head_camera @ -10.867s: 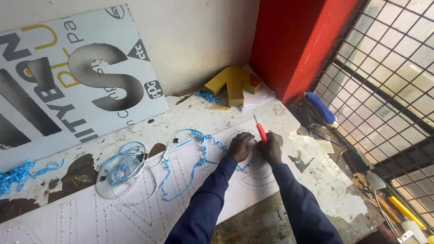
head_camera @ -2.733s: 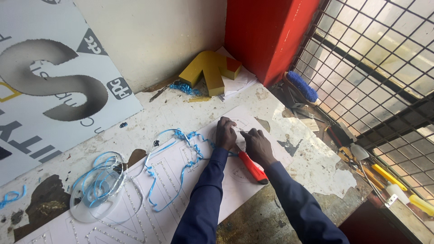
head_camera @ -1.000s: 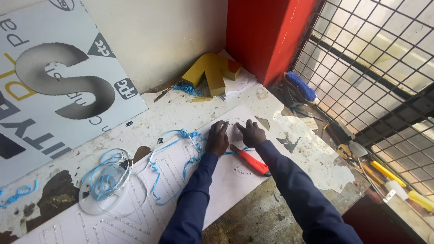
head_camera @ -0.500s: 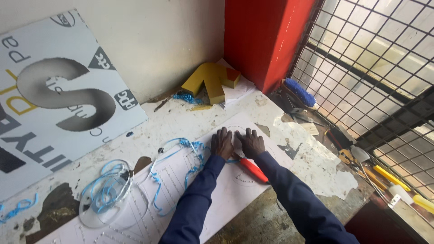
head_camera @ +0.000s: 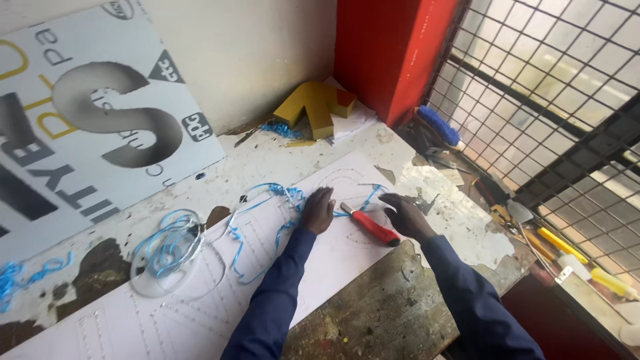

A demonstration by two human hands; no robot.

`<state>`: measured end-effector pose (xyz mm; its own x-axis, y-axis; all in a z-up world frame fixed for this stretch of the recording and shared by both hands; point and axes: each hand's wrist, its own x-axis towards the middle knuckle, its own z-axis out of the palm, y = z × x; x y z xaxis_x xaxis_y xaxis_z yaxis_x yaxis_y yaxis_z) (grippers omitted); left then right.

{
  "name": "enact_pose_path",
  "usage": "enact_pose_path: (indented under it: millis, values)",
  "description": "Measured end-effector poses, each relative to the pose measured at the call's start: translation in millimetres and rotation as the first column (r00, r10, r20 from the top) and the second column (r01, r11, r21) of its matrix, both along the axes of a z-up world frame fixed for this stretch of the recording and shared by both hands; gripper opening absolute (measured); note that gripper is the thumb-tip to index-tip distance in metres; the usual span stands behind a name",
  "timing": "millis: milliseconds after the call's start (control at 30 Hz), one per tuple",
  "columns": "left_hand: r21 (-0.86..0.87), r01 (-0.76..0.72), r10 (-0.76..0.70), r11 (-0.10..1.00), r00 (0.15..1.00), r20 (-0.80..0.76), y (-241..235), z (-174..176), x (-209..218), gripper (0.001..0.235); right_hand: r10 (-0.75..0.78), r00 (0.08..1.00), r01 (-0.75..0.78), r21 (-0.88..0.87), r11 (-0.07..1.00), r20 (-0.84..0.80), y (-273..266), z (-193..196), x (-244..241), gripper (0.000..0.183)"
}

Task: The person assembles a sign by hand, pressing a blue-white LED strip onto a foam board with letter cutouts, then uses a red utility knife to cut the strip. The person then presses the remaining parts of the LED strip onto the board.

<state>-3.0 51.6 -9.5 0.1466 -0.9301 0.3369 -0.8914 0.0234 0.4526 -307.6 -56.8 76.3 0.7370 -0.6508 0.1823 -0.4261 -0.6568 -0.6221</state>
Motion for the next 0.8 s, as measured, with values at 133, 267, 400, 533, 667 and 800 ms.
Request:
enact_pose_path:
  millis: [133,267,400,533,667,800]
  values:
    - [-0.044,-0.034,0.037,0.998,0.996,0.081,83,11,-18,0.043,0.007,1.0,-0.007,-0.004,1.0,-0.009,47,-19,-12,0.043]
    - [-0.024,-0.067,0.069,0.997,0.996,0.061,127,14,-28,0.034,-0.112,0.963,0.09,-0.1,0.991,-0.245,79,-37,-4,0.055]
    - [-0.007,-0.107,0.107,0.994,0.989,0.102,134,9,-16,0.008,-0.171,0.984,0.176,0.09,0.98,-0.059,58,-59,1,0.054]
    - [-0.172,-0.243,0.26,0.955,0.962,0.082,154,34,3,0.011,-0.211,0.939,0.053,0.491,0.87,0.273,78,-21,-9,0.065]
    - [-0.238,-0.631,0.532,0.738,0.762,-0.369,171,31,40,0.023,-0.355,0.825,-0.187,0.804,0.564,0.44,109,12,-7,0.071]
    - [-0.356,-0.56,0.543,0.748,0.825,-0.157,190,-11,82,0.034,-0.363,0.836,-0.316,0.901,0.297,0.412,114,-4,4,0.068]
